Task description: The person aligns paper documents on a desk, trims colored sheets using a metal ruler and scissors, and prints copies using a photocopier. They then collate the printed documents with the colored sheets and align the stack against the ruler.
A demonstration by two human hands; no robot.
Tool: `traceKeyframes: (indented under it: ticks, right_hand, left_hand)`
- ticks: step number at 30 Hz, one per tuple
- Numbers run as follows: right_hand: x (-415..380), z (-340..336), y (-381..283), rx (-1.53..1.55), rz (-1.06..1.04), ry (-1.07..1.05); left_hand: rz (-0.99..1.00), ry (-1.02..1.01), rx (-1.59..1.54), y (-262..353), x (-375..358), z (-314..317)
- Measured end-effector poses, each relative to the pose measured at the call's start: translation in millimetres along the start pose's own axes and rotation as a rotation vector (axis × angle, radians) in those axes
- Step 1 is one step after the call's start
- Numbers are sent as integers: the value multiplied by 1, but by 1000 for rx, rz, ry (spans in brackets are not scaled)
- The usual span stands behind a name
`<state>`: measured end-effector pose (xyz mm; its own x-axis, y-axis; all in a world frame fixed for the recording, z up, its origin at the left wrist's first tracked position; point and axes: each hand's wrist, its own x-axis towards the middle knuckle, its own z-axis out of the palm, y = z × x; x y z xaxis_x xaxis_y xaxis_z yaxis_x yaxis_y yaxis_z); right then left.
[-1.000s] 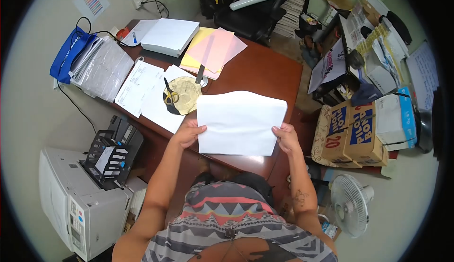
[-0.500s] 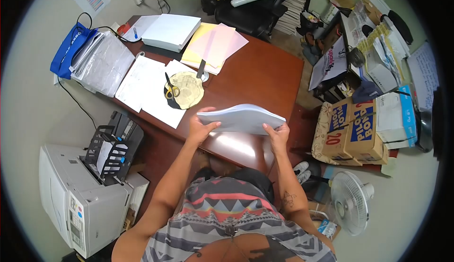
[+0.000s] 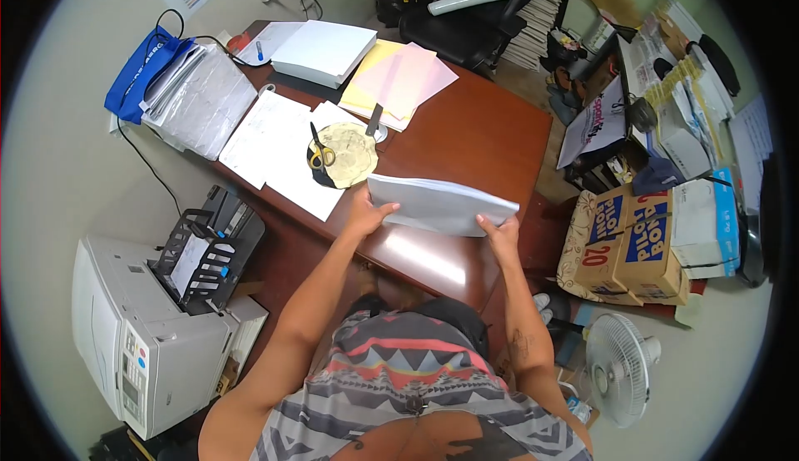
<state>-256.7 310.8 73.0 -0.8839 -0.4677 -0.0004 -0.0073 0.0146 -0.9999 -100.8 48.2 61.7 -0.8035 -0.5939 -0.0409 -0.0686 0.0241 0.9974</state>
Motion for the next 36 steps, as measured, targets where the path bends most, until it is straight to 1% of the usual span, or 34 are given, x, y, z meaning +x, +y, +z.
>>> traceKeyframes:
  ticks: [2, 3, 4, 6, 7, 8, 9, 10, 11, 12, 13, 14, 16, 17, 18, 19, 20, 21, 22, 23, 24, 25, 26, 27, 28, 30, 31, 32, 33, 34, 35, 36]
  right_hand:
    - [12, -3, 20, -36, 117, 73]
    - [14, -2, 23, -49, 118, 129]
    - [20, -4, 26, -52, 119, 137]
    - [24, -9, 43, -349, 187, 80]
    - [30, 1, 45, -609, 254, -11]
    - [27, 7, 45, -755, 257, -119]
    - [20, 24, 37, -895, 177, -130]
    - [12, 32, 32, -1033, 102, -142]
    - [5, 32, 26, -1034, 105, -138]
    - [-1, 31, 21, -872, -58, -171]
    - [-7, 28, 19, -710, -218, -200]
    - [-10, 23, 23, -717, -222, -191]
    - [-6, 11, 37, -522, -25, -8]
    - [-1, 4, 39, -482, 155, -20]
    - [2, 1, 47, -485, 154, 0]
    - [4, 2, 56, -499, 299, -10]
    - [6, 2, 64, -511, 442, -21]
    - [3, 4, 49, -773, 253, -24]
    - [-1, 6, 42, -806, 145, -28]
    - [-2, 8, 39, -828, 157, -2]
    - [-4, 10, 37, -849, 169, 25]
    - [-3, 16, 30, -850, 167, 36]
    - [0, 23, 22, -907, 199, -37]
    - [0, 33, 13, -960, 238, -113]
    - [1, 44, 2, -883, 217, -120]
    - [9, 52, -15, -174, 492, -190]
    - [13, 44, -7, -20, 530, -154]
    - [18, 29, -3, 135, 556, -117]
    - [21, 13, -6, 232, 619, -68]
    - [20, -2, -22, 12, 618, -66]
    - [23, -10, -3, -61, 595, -62]
    - [23, -13, 20, -133, 579, -61]
  left_hand:
    - [-121, -29, 47, -25, 15, -3]
    - [-93, -25, 40, -22, 16, -2]
    - [-133, -51, 46, -20, 18, -1]
    - [-224, -99, 143, -15, 18, 2]
    - [-278, -141, 303, -21, 19, 8]
    - [-322, -179, 465, -26, 23, 16]
    - [-298, -203, 755, -41, 25, 25]
    - [-292, -205, 754, -23, 24, 29]
    - [-422, -168, 596, -7, 18, 31]
    - [-548, -132, 436, 6, 15, 33]
    - [-723, -73, 194, -5, 20, 29]
    - [-734, -70, 38, -17, 18, 19]
    - [-645, -29, 214, -58, 22, 11]
    - [-635, -45, 215, -57, 18, 15]
    - [-378, -141, 671, -50, 12, 20]
    - [-88, -228, 1106, -39, 6, 25]
    - [-75, -237, 1100, -28, 1, 30]
    - [-100, -216, 1065, -12, -5, 34]
    - [-128, -194, 1030, -6, -8, 38]
    - [-212, -45, 890, -11, -3, 34]
    - [-206, -51, 888, -13, -1, 31]
    - [-251, -139, 925, -13, 4, 29]
    - [-293, -225, 962, -13, 10, 30]
    - [-263, -244, 994, 15, 5, 43]
    - [-190, -314, 1054, 35, 0, 56]
    - [-316, -346, 505, 37, 2, 70]
    - [-499, -339, 132, 32, 5, 66]
    - [-518, -313, -155, 24, 9, 54]
    - [-561, -267, -158, 30, 11, 41]
    - [-605, -218, -162, 35, 12, 28]
    - [-602, -182, -30, 11, 18, 19]
    - [-609, -177, -28, 2, 12, 24]
